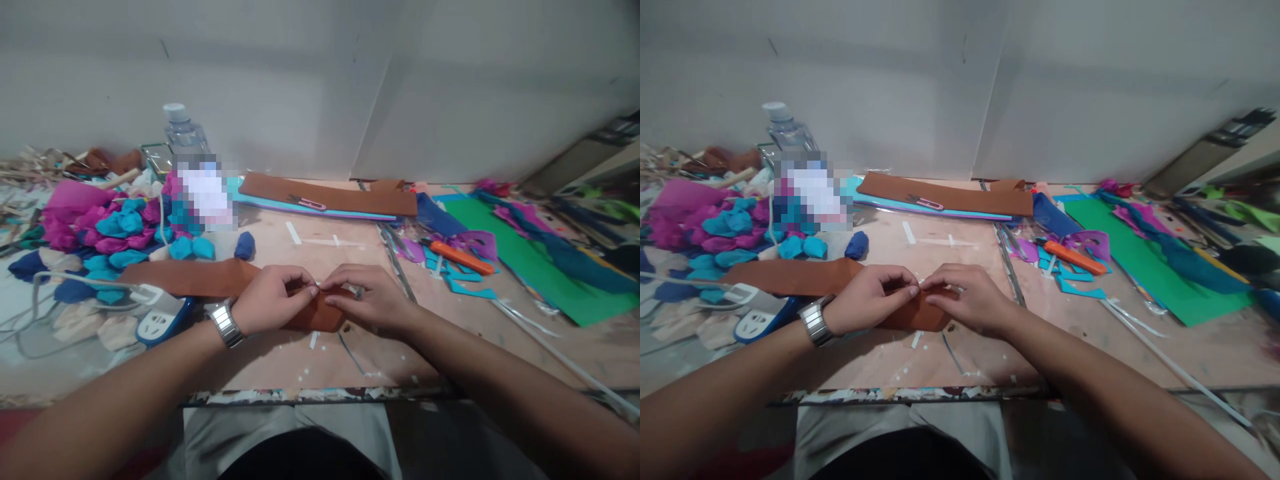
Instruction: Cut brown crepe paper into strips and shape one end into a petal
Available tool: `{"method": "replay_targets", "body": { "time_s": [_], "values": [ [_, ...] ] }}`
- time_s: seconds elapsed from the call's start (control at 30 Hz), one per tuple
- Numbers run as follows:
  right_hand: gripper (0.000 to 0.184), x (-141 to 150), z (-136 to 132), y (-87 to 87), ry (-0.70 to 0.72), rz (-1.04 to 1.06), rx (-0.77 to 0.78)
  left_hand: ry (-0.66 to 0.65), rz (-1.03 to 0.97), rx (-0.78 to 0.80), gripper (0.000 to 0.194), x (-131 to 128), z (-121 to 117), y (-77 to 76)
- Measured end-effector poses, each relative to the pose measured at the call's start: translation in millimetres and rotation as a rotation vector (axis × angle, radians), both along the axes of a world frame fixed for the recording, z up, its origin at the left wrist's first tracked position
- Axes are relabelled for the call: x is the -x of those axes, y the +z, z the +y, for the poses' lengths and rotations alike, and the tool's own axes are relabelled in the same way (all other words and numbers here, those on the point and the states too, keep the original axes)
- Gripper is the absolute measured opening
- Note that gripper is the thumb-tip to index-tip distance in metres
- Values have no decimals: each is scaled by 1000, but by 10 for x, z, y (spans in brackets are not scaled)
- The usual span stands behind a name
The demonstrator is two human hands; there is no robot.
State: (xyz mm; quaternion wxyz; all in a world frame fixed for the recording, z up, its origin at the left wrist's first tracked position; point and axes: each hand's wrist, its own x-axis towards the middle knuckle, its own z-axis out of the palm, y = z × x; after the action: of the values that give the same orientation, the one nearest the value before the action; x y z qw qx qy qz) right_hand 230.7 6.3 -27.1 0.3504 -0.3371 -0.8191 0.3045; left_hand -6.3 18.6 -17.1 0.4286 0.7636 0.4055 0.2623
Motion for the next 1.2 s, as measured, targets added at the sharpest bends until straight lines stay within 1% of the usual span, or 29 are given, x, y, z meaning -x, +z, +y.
{"method": "replay_targets", "body": {
  "time_s": [0.2, 0.4, 0.57, 0.83, 1.0, 1.2],
  "values": [
    [12, 14, -2, -23, -9, 14, -27, -36, -14, -12, 19, 2, -18, 12],
    [10, 31, -11, -12, 0, 20, -49, -68, 1, -44, 21, -6, -17, -20],
    [10, 33, -24, -8, 0, 29, -72, -69, -33, -16, 21, -10, -19, -50],
    [11, 19, -23, -19, 2, 19, -123, -66, -69, 1, 21, -13, -34, -25],
    [9, 31, -29, -1, 13, 18, -153, -83, -103, 13, 21, -26, -32, -41],
    [12, 34, -23, -9, -7, -5, -195, -86, -135, 42, 22, -31, -38, -46]
  ]
}}
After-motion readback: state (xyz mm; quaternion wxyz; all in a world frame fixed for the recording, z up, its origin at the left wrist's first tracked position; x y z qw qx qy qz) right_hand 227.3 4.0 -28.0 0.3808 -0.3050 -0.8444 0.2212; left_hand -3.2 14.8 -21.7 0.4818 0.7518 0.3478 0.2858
